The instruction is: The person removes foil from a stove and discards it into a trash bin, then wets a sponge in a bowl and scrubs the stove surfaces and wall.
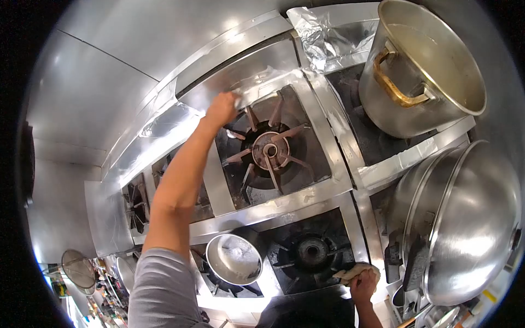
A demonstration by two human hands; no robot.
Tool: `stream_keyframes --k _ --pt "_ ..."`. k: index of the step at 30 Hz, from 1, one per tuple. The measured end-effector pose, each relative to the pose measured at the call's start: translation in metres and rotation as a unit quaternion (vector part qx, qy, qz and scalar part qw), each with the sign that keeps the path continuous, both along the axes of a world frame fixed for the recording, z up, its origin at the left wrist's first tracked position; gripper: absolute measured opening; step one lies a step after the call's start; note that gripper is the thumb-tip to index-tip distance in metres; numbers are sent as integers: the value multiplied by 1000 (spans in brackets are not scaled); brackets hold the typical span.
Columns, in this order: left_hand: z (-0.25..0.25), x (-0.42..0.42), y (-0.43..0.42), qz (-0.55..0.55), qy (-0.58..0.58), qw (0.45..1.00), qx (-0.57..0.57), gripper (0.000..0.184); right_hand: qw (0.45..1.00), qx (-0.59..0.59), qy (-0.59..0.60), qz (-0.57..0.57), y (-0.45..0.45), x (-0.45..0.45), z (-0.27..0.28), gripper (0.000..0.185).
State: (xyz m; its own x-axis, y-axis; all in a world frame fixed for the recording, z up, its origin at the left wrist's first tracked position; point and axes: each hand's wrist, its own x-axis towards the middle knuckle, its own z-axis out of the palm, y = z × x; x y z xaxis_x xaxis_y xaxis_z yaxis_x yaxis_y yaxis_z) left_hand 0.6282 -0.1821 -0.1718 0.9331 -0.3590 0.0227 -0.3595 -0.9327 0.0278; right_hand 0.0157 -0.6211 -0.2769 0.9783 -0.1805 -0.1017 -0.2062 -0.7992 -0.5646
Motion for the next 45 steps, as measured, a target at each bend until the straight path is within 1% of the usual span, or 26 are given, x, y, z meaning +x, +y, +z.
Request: stream_keyframes --k 1,2,5,7,9,10,11,13,18,20,21,24,25,26,28,29,30,32,33,36,38,40,42,43,44,45 --pt "5 -6 15 0 11 1000 10 42 993 -82 -84 12 4 2 0 18" --pt "7 -10 20 -2 5 1000 9 42 998 11 64 -12 0 1 6 14" --pt "0 -10 11 1 -28 999 -25 40 997 4 69 -27 0 -1 1 15" --pt "-6 10 -30 -3 -41 999 -22 44 998 -34 45 31 -4 -11 -13 16" --pt "-2 11 -42 -11 -31 999 -32 47 998 -35 54 8 6 -2 1 14" --pt "-7 5 -31 -10 -26 999 -35 47 998 -34 58 -13 7 2 9 13" --pt "-5 -3 -10 -19 -16 999 -36 47 995 -39 89 16 -3 -14 -7 18" --pt "4 -13 21 -34 -18 999 -20 45 993 -36 106 18 -2 -6 3 24" --pt "-3 21 -16 -25 -1 1000 0 43 996 -20 91 14 -2 -14 -11 31" --pt "-8 23 -25 -33 -22 999 7 42 987 -12 160 9 -4 -14 -3 32" --pt "-1 11 -12 -30 -1 998 53 38 987 -14 161 11 -7 -15 0 32" --pt "11 -17 20 -13 19 999 25 37 994 -39 99 25 -3 -10 -1 27" --pt "9 -16 14 -48 -37 998 22 38 991 -64 115 24 -1 -11 -1 26" --pt "5 -10 7 -47 -42 998 23 38 992 -63 110 25 -5 -7 -2 26" --pt "5 1 -28 -23 -39 998 33 41 979 15 205 -1 -2 -2 9 34" --pt "-1 9 -34 -4 -33 999 16 42 988 -41 151 15 0 -12 -1 29" --pt "-3 1 -24 0 -29 999 13 42 987 -44 155 18 0 -17 -2 29" --pt "5 -13 3 19 8 1000 5 42 993 -47 89 55 -6 -10 -1 26" --pt "9 -19 19 -4 8 1000 1 42 997 -39 57 47 -7 -14 -8 26" --pt "-9 3 10 -10 -1 999 -32 42 993 -16 117 12 0 0 8 28" --pt "-8 13 -40 -50 -50 997 -18 43 995 -41 87 15 0 -6 -3 27" --pt "-5 19 -65 6 -14 1000 -7 42 995 -74 67 23 1 -17 -8 27" --pt "-13 4 -23 -23 -31 998 -45 41 993 -81 36 81 -9 -20 -12 25" --pt "-11 0 1 -60 -56 994 -75 41 989 -7 140 53 -12 -20 -10 33" --pt "-2 -4 13 -7 -3 998 -55 38 989 -5 138 52 -10 -13 -2 33" --pt "2 -5 9 -6 -7 999 -35 37 990 -14 137 27 -4 -4 7 27"
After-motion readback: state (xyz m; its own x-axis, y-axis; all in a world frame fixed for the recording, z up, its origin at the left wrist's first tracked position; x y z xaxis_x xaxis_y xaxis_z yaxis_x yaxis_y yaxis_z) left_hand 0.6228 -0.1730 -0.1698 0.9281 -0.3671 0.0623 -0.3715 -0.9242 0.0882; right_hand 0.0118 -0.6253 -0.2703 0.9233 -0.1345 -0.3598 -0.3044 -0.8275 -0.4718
